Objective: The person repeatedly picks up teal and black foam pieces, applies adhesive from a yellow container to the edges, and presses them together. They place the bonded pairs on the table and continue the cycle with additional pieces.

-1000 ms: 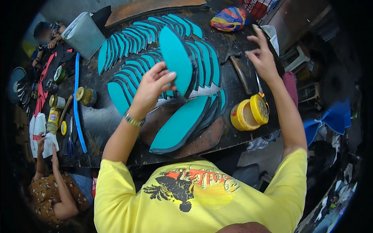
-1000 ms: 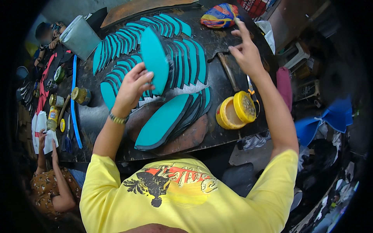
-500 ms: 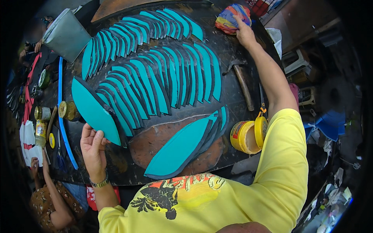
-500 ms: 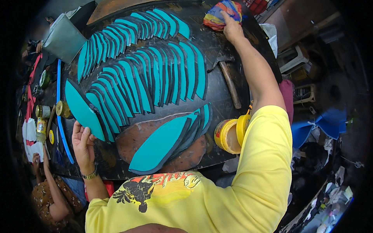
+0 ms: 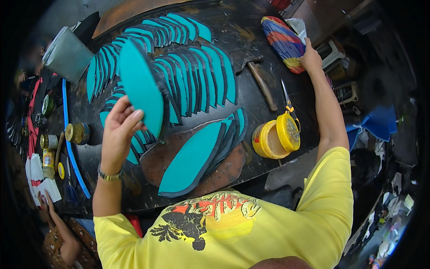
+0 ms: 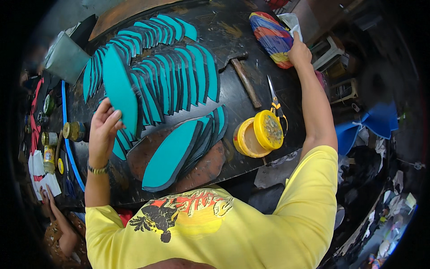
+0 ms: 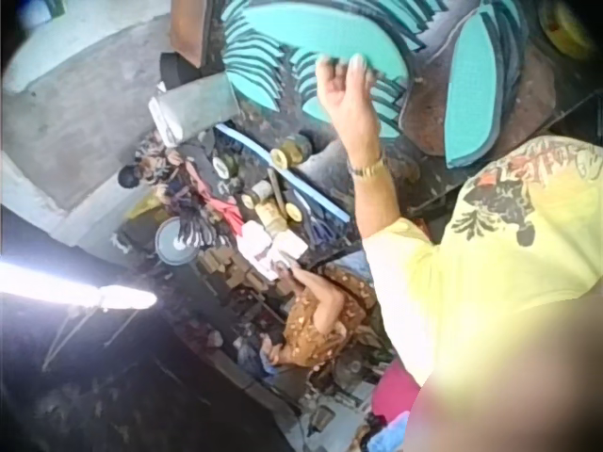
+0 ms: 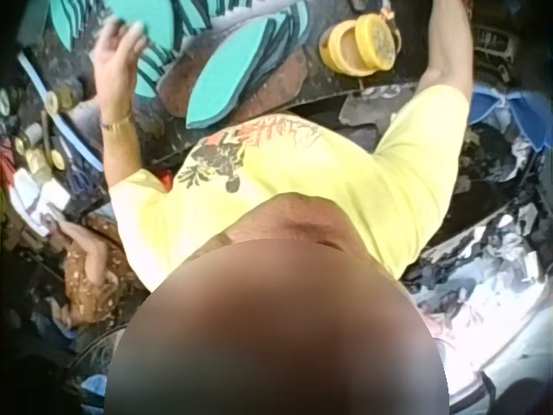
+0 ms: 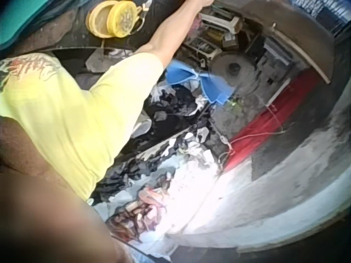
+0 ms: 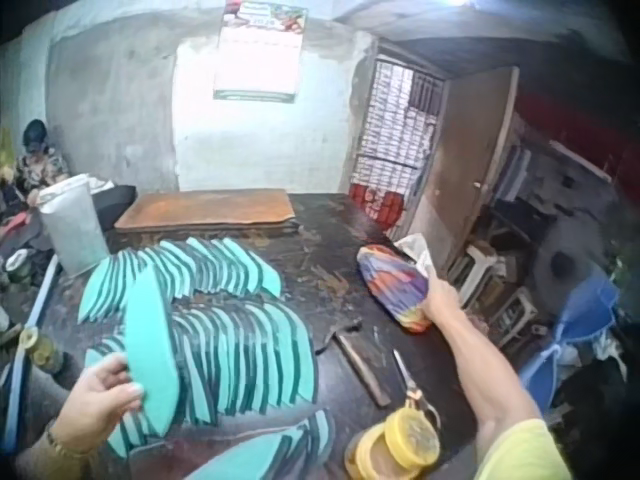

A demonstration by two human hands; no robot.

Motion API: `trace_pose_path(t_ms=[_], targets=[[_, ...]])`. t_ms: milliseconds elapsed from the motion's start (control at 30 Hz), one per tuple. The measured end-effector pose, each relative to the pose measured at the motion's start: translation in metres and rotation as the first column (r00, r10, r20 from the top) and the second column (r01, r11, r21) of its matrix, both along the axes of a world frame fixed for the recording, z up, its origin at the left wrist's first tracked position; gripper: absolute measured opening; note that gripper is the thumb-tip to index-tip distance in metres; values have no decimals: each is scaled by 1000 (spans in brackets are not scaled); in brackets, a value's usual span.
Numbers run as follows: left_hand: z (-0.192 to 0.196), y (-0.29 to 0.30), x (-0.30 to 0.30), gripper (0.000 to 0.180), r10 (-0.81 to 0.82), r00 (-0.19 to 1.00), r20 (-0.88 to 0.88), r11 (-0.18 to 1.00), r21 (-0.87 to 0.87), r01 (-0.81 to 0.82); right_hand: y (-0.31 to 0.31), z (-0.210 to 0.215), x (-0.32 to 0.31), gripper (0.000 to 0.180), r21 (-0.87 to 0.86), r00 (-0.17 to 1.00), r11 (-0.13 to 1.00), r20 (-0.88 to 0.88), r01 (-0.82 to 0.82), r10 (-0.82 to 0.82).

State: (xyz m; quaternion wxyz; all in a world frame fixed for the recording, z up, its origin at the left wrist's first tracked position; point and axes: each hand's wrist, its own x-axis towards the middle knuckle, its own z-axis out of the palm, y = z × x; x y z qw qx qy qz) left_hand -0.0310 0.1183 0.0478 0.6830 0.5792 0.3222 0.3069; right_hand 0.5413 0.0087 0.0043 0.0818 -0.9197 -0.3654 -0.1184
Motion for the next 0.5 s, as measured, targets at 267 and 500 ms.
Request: trace_pose_path(t_ms=[267,500], targets=[[-6,42,119,25,-267,964,19,963,-23,267,-31,-5,-61,67,-94,999,995,-36,-13,10],[-28,69,204,19,-303,949,86,949,-66,309,-54,-12,-73,78,-55,993,998,-113,22,-28]])
